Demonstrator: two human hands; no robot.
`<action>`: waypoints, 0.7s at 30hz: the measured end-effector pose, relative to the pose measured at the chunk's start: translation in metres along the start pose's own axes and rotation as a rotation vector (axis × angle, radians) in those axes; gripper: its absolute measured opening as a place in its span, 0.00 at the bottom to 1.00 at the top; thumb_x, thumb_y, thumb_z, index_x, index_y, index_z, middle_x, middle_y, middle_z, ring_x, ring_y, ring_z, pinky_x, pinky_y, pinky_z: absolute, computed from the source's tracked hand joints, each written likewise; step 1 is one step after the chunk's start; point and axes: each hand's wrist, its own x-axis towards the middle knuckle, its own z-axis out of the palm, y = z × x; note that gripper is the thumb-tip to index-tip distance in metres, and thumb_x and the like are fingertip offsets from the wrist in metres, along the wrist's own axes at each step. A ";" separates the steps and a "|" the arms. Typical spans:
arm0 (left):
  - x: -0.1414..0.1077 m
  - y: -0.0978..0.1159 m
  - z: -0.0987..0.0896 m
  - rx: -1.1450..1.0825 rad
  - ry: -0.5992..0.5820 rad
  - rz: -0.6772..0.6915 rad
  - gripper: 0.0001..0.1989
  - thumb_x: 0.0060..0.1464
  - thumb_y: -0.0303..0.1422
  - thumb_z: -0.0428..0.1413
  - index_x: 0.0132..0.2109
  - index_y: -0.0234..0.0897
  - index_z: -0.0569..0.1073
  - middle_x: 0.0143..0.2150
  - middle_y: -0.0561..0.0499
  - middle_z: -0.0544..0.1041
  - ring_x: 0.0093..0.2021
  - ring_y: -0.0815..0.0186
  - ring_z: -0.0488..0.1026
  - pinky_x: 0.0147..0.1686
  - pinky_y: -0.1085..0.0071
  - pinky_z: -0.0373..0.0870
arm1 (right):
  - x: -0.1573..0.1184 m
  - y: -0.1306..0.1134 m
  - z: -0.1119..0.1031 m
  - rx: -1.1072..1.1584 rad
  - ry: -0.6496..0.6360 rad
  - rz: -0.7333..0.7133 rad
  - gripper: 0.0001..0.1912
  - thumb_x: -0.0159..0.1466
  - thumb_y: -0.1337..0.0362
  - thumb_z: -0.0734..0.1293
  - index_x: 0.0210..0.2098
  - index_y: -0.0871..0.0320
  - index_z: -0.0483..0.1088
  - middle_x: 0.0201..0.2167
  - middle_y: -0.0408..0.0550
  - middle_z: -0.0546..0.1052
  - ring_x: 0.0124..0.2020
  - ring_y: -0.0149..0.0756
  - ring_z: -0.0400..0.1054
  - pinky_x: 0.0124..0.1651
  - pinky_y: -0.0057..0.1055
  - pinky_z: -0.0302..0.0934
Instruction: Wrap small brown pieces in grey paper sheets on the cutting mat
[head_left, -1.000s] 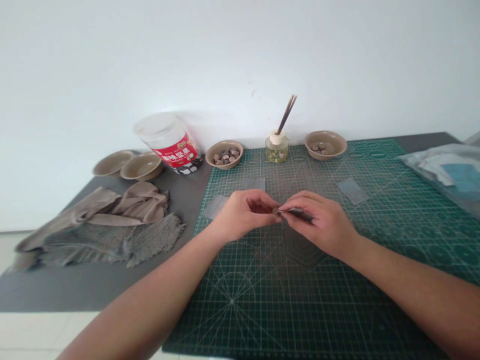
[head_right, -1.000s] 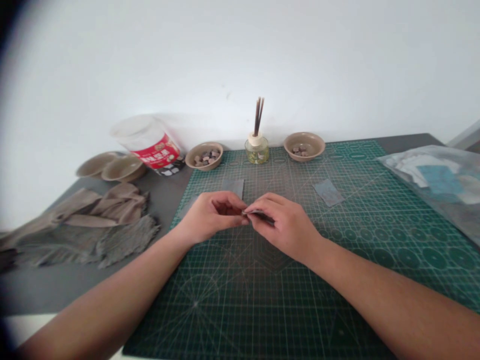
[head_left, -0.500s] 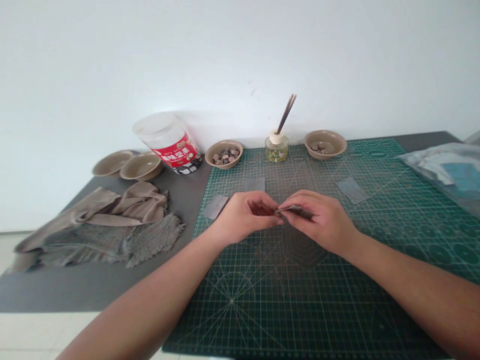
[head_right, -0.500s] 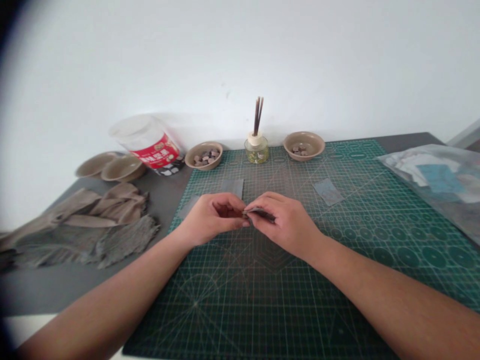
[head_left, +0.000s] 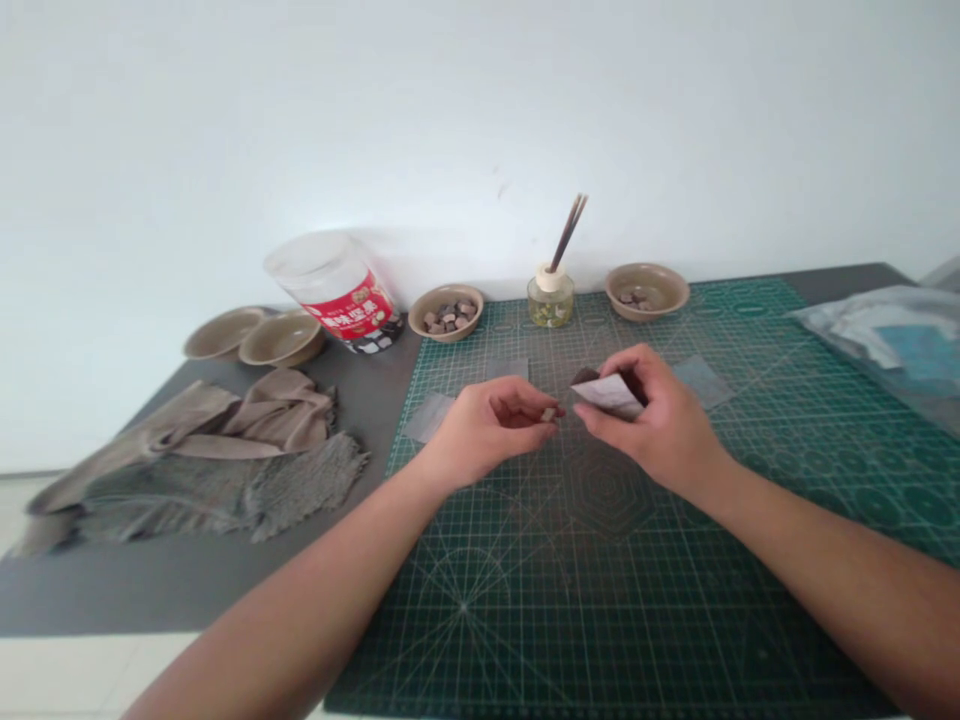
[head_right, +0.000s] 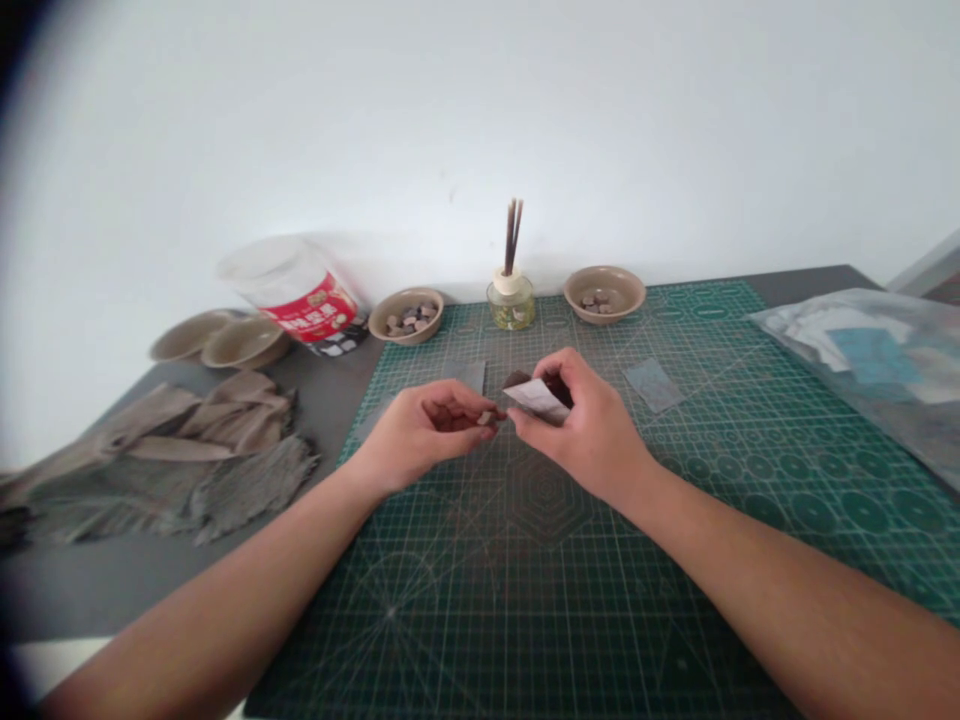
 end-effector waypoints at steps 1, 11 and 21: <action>0.000 -0.001 0.000 0.000 0.016 0.016 0.13 0.47 0.29 0.68 0.42 0.32 0.79 0.39 0.45 0.83 0.38 0.65 0.80 0.41 0.69 0.77 | 0.000 0.000 0.000 -0.020 -0.030 0.009 0.11 0.58 0.64 0.74 0.38 0.53 0.69 0.31 0.41 0.76 0.30 0.35 0.71 0.33 0.30 0.64; 0.001 0.001 0.000 0.122 0.168 0.091 0.08 0.51 0.33 0.67 0.37 0.33 0.80 0.39 0.46 0.83 0.39 0.64 0.79 0.43 0.68 0.76 | 0.002 -0.002 0.000 -0.111 -0.035 -0.242 0.08 0.66 0.66 0.70 0.44 0.51 0.79 0.48 0.46 0.82 0.50 0.43 0.74 0.55 0.44 0.68; -0.003 0.001 0.008 0.262 0.232 0.128 0.04 0.52 0.30 0.64 0.35 0.34 0.77 0.31 0.52 0.79 0.31 0.70 0.74 0.33 0.75 0.71 | -0.006 -0.002 0.009 -0.259 -0.195 -0.458 0.21 0.68 0.72 0.65 0.60 0.55 0.72 0.58 0.49 0.77 0.55 0.39 0.74 0.61 0.42 0.68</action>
